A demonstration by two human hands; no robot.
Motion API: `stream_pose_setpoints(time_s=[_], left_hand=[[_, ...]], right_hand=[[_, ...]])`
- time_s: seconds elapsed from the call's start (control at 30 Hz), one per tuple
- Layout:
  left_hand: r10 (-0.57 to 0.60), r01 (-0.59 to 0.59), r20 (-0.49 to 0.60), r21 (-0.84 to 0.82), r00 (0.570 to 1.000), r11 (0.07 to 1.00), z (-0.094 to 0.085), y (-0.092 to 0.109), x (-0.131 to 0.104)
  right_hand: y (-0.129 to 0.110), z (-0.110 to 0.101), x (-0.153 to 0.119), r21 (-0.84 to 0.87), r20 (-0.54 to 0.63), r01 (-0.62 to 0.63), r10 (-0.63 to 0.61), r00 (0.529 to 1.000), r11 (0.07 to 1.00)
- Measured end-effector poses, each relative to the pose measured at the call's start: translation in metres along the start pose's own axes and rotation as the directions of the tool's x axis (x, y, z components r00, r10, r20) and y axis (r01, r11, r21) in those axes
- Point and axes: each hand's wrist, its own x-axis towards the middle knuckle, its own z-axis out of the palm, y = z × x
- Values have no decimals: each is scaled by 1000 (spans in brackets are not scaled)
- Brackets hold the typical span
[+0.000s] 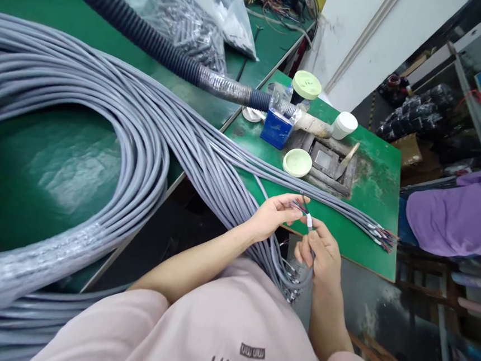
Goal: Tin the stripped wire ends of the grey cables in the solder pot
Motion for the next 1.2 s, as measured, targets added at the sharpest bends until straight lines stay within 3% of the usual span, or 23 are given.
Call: stream_pose_setpoints(time_s=[0.2, 0.27, 0.33, 0.4, 0.47, 0.5, 0.57, 0.6, 0.63, 0.67, 0.8, 1.0, 1.07, 1.2], left_hand=[[-75, 76, 120, 1, 990, 997, -4, 1, -2], [-79, 56, 188, 123, 979, 991, 0, 1, -3], [-15, -85, 250, 384, 968, 919, 4, 1, -1], [104, -310, 332, 660, 938, 684, 8, 4, 4], [185, -468, 431, 822, 883, 323, 8, 9, 12], [202, -494, 462, 857, 863, 147, 6, 12, 17], [228, -458, 476, 879, 849, -131, 0, 18, 25], [249, -410, 460, 883, 852, -228, -3, 21, 29], [277, -356, 438, 885, 855, -299, -7, 24, 31], [305, -304, 414, 887, 858, -348, -11, 26, 33], [349, -169, 338, 885, 874, -434, -19, 28, 36], [297, -152, 349, 836, 889, -528, -17, 31, 43], [264, -200, 379, 830, 887, -521, -16, 36, 40], [227, -312, 424, 860, 877, -405, -14, 47, 23]], right_hand=[[10, 0, -8, -106, 104, -25, 36, 994, 994], [13, -6, -18, -200, 78, -11, 27, 997, 980], [17, -20, -32, -300, -27, -15, 8, 1000, 954], [24, -46, -50, -387, -181, -85, 14, 983, 918], [36, -78, -72, -460, -356, -191, 17, 934, 867], [44, -95, -83, -535, -421, -265, 19, 907, 802], [61, -121, -105, -744, -432, -414, 94, 897, 525], [70, -129, -113, -806, -419, -445, 154, 895, 391], [77, -132, -120, -835, -399, -453, 223, 889, 313], [83, -131, -123, -850, -355, -432, 279, 892, 302], [94, -100, -107, -788, -80, -282, 363, 928, 548], [87, -45, -36, -573, 229, -154, 337, 913, 805], [81, -28, -17, -472, 235, -122, 259, 937, 873], [61, -6, 10, -216, 112, -137, 164, 980, 967]])
